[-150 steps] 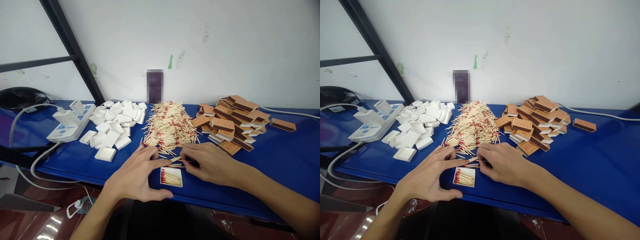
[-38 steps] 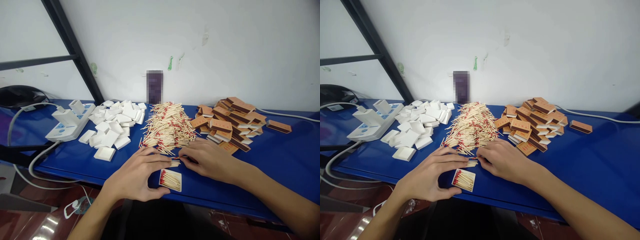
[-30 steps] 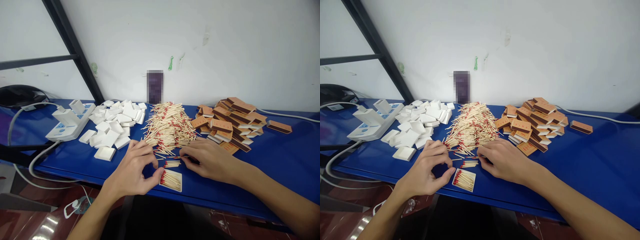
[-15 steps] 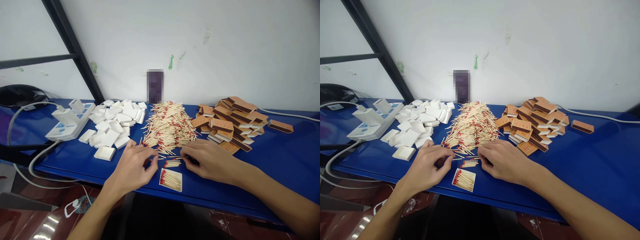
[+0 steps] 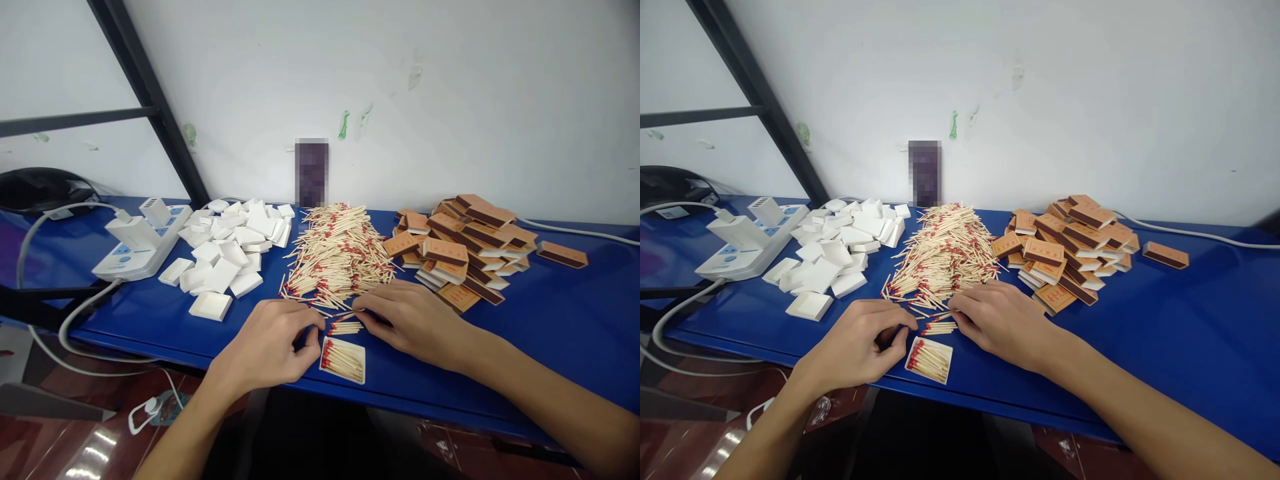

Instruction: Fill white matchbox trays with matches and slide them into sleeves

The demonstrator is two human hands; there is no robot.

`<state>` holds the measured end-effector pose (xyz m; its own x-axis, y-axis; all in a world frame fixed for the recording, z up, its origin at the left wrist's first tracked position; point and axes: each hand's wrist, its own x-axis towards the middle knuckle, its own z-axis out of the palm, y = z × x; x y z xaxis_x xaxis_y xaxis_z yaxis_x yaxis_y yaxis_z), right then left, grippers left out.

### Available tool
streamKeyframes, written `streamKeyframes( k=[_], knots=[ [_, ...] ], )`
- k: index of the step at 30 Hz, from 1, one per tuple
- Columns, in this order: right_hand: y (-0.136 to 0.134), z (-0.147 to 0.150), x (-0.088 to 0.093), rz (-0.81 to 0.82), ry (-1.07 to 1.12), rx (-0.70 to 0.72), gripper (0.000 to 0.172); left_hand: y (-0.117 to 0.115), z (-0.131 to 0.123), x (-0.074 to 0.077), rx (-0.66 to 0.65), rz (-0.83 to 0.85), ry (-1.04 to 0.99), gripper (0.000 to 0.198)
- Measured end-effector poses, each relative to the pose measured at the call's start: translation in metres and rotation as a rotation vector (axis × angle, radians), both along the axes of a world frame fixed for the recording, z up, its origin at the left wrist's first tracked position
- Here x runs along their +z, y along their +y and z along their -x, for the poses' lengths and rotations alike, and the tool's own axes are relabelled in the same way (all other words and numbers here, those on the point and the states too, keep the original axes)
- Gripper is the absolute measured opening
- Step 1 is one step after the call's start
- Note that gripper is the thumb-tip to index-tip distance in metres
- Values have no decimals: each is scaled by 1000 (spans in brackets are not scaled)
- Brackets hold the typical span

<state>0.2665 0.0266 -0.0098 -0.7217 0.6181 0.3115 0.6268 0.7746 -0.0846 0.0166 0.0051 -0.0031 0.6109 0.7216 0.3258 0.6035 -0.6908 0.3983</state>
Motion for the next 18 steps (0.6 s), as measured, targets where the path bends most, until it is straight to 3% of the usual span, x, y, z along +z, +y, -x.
streamKeyframes(
  k=[7, 18],
  knots=[
    [1, 1, 0, 11, -5, 8, 14, -6, 1, 4, -83, -1, -10, 17],
    [-2, 1, 0, 22, 11, 15, 14, -3, 0, 3, -84, 20, 36, 16]
  ],
)
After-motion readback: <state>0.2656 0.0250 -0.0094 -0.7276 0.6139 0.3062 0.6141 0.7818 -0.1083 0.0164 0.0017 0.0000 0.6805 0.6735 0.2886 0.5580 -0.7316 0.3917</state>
